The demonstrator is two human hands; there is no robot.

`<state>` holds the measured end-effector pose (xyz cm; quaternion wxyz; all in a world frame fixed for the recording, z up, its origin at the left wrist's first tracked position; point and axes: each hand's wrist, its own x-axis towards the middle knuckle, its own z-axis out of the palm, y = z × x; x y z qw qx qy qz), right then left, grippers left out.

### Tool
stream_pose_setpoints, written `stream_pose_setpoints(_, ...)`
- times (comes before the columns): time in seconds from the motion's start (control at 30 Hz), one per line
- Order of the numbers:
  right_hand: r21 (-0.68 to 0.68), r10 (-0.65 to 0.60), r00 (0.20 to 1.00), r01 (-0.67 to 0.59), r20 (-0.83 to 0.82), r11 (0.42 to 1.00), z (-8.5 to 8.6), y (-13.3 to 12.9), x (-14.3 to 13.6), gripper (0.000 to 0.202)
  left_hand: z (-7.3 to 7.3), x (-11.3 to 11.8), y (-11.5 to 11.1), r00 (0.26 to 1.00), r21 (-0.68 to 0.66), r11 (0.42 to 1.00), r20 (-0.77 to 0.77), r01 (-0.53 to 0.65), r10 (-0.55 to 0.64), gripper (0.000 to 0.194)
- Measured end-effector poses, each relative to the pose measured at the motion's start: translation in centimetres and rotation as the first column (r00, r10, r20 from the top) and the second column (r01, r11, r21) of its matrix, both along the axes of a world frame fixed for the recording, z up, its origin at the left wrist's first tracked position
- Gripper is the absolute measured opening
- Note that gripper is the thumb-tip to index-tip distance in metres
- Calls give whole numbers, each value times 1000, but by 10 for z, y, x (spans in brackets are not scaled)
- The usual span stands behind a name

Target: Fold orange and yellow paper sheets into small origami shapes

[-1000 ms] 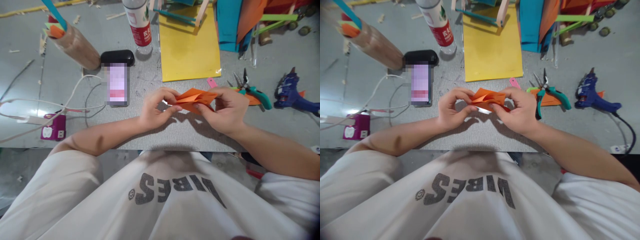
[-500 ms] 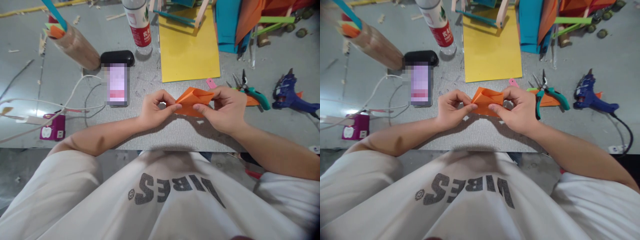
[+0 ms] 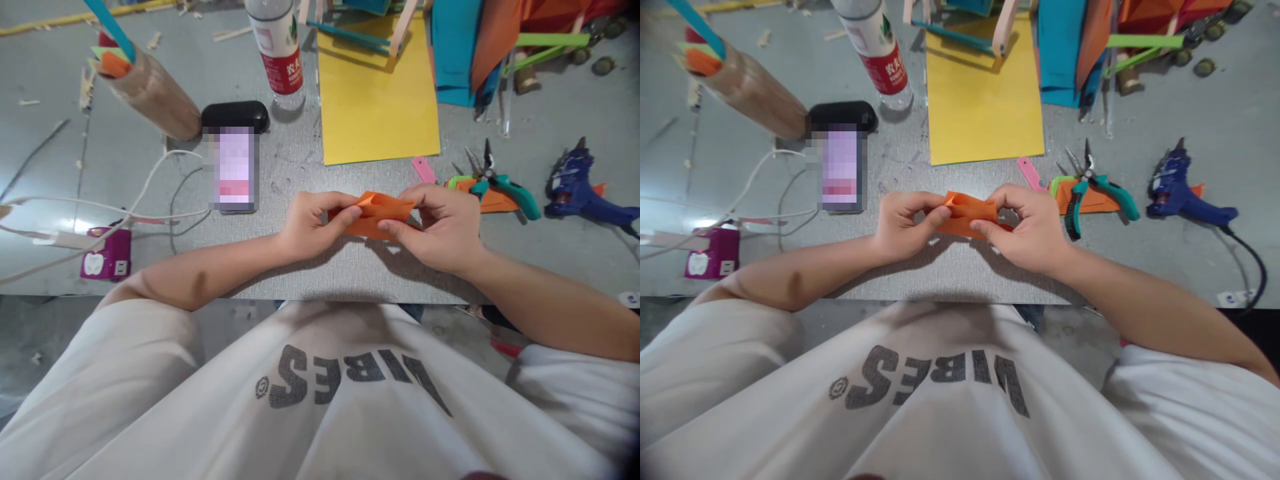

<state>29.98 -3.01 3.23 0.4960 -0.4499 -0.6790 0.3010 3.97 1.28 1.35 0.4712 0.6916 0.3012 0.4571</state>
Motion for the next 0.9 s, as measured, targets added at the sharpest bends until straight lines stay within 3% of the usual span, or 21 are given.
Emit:
stream_pose_setpoints(0.17, 6, 57, 998, -57, 25, 998, 3, -3, -6, 22, 5, 1, -3, 999, 25, 1000, -41, 12, -11, 51)
stream_pose_setpoints(0.47, -65, 79, 997, -80, -19, 995, -7, -3, -5, 37, 22, 2, -2, 998, -144, 989, 65, 16, -6, 67)
stream_pose_setpoints(0.6, 8, 20, 994, -19, -109, 1000, -7, 3, -3, 32, 10, -2, 8, 989, -184, 981, 146, 62, -35, 75)
stream_pose_setpoints(0.7, 75, -41, 990, 51, -132, 996, -8, 7, 2, 28, -4, -3, 8, 991, -185, 977, 104, 102, -84, 79)
stream_pose_setpoints(0.9, 35, -76, 991, 80, -114, 996, -17, 9, 11, 36, -11, 2, -1, 997, -244, 969, 83, 22, -2, 63)
